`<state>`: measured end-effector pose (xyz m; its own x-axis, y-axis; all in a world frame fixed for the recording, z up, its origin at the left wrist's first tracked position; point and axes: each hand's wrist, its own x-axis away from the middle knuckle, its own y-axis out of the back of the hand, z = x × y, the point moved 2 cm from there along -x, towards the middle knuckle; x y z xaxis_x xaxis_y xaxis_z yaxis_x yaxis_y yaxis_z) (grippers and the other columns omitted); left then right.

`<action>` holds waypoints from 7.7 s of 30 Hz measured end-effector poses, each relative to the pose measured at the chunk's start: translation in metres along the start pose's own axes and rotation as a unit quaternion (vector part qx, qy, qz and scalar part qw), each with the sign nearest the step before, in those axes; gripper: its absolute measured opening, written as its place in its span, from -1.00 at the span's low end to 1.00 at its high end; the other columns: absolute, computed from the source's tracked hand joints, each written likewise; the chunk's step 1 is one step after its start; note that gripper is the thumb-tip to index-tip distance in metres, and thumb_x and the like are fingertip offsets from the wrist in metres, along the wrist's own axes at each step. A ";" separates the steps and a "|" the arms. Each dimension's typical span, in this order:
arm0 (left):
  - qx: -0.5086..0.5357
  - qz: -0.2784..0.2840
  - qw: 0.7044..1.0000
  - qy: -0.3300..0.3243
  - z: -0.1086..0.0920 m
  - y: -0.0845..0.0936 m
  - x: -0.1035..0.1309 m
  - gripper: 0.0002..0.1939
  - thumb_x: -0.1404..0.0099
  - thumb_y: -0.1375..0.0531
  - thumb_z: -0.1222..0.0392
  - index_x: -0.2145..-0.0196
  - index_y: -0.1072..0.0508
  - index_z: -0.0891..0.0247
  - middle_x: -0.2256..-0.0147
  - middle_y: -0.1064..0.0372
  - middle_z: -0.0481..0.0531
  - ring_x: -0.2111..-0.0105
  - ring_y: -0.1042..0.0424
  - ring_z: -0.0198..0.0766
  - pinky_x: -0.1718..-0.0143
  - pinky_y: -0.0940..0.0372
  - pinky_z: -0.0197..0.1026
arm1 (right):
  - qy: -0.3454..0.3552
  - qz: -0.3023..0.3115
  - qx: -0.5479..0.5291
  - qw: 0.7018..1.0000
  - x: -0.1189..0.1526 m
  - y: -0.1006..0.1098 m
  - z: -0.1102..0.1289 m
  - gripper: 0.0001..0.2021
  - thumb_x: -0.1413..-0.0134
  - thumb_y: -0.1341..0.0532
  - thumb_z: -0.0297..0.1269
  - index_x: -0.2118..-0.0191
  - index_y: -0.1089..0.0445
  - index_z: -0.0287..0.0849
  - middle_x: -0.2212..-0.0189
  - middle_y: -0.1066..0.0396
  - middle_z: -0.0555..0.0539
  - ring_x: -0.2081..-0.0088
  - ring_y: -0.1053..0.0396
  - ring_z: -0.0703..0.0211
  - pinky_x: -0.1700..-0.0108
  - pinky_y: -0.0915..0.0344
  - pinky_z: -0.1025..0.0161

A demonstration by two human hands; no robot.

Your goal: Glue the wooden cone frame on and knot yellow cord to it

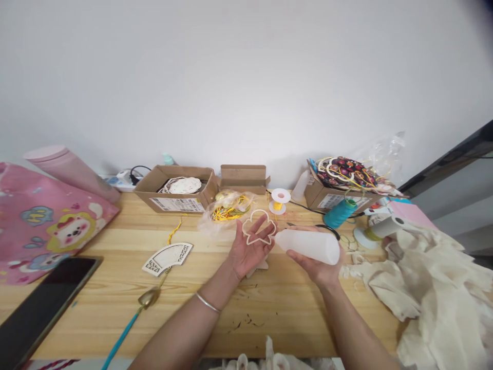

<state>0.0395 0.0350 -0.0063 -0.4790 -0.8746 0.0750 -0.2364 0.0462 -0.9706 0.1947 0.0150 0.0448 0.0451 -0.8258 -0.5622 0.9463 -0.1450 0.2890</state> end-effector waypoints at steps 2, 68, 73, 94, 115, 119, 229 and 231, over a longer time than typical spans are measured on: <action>0.004 0.004 1.000 0.001 0.000 -0.001 0.001 -0.40 -0.08 0.10 -0.23 0.10 -0.25 0.27 0.15 -0.26 0.18 0.12 -0.27 -0.19 0.21 -0.19 -0.23 | 0.000 0.000 0.000 1.000 0.000 0.000 0.000 -0.64 0.38 -0.32 -0.40 0.29 -0.35 -0.14 0.35 -0.42 -0.08 0.31 -0.35 0.09 0.23 -0.32 0.13; -0.016 -0.025 1.000 -0.010 0.004 -0.002 0.001 -0.42 -0.08 0.02 -0.17 0.08 -0.24 0.32 0.15 -0.28 0.22 0.13 -0.28 -0.19 0.10 -0.14 -0.20 | -0.019 0.054 -0.012 0.998 0.003 -0.006 0.001 -0.60 0.38 -0.32 -0.36 0.24 -0.34 -0.07 0.29 -0.40 -0.06 0.25 -0.35 0.06 0.19 -0.30 0.14; -0.022 -0.040 0.999 -0.014 0.006 -0.002 0.000 -0.41 -0.07 0.00 -0.16 0.08 -0.25 0.32 0.15 -0.28 0.21 0.12 -0.27 -0.19 0.07 -0.11 -0.18 | -0.021 0.044 -0.001 0.999 0.003 -0.008 0.004 -0.60 0.40 -0.33 -0.34 0.26 -0.35 -0.08 0.31 -0.41 -0.06 0.27 -0.35 0.07 0.20 -0.30 0.16; -0.011 -0.023 1.000 -0.018 0.007 0.002 0.000 -0.44 -0.11 0.01 -0.11 0.05 -0.22 0.33 0.15 -0.28 0.22 0.08 -0.24 -0.17 0.04 -0.08 -0.15 | -0.004 0.047 -0.036 0.998 0.004 -0.014 0.008 -0.57 0.39 -0.32 -0.39 0.23 -0.33 -0.06 0.29 -0.40 -0.04 0.27 -0.35 0.09 0.21 -0.29 0.19; -0.007 -0.028 1.000 0.006 0.011 0.001 0.000 -0.46 -0.09 -0.03 -0.10 0.06 -0.24 0.30 0.15 -0.28 0.18 0.10 -0.25 -0.17 0.03 -0.05 -0.14 | 0.020 0.047 -0.046 0.998 0.003 -0.017 0.010 -0.58 0.41 -0.32 -0.44 0.25 -0.34 -0.10 0.32 -0.40 -0.04 0.27 -0.34 0.09 0.20 -0.28 0.17; -0.004 -0.024 1.000 0.013 0.012 -0.001 0.001 -0.45 -0.08 -0.04 -0.10 0.05 -0.24 0.29 0.15 -0.28 0.19 0.10 -0.25 -0.17 0.04 -0.07 -0.14 | 0.021 0.049 -0.048 0.997 0.003 -0.017 0.010 -0.59 0.40 -0.32 -0.42 0.25 -0.34 -0.10 0.33 -0.41 -0.04 0.28 -0.35 0.09 0.21 -0.29 0.17; 0.015 0.021 0.998 -0.061 0.003 -0.025 0.049 -0.40 -0.06 0.05 -0.22 0.08 -0.25 0.27 0.09 -0.22 0.18 0.03 -0.17 -0.19 0.04 -0.06 -0.22 | -0.042 -0.063 -0.098 0.992 0.004 -0.013 0.025 -0.59 0.28 -0.27 -0.34 0.18 -0.26 -0.17 0.23 -0.34 -0.12 0.20 -0.31 0.06 0.17 -0.26 0.09; 0.003 0.015 0.998 -0.059 0.005 -0.025 0.047 -0.39 -0.06 0.05 -0.22 0.08 -0.24 0.26 0.11 -0.23 0.19 0.07 -0.22 -0.21 0.06 -0.08 -0.22 | -0.005 -0.034 -0.144 0.989 0.008 -0.016 0.041 -0.58 0.31 -0.29 -0.32 0.20 -0.25 -0.14 0.25 -0.35 -0.10 0.18 -0.30 0.05 0.15 -0.24 0.08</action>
<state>0.0267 -0.0095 0.0203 -0.3833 -0.9234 0.0185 -0.2186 0.0712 -0.9732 0.1666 -0.0115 0.0680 -0.0245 -0.8253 -0.5642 0.9990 -0.0411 0.0167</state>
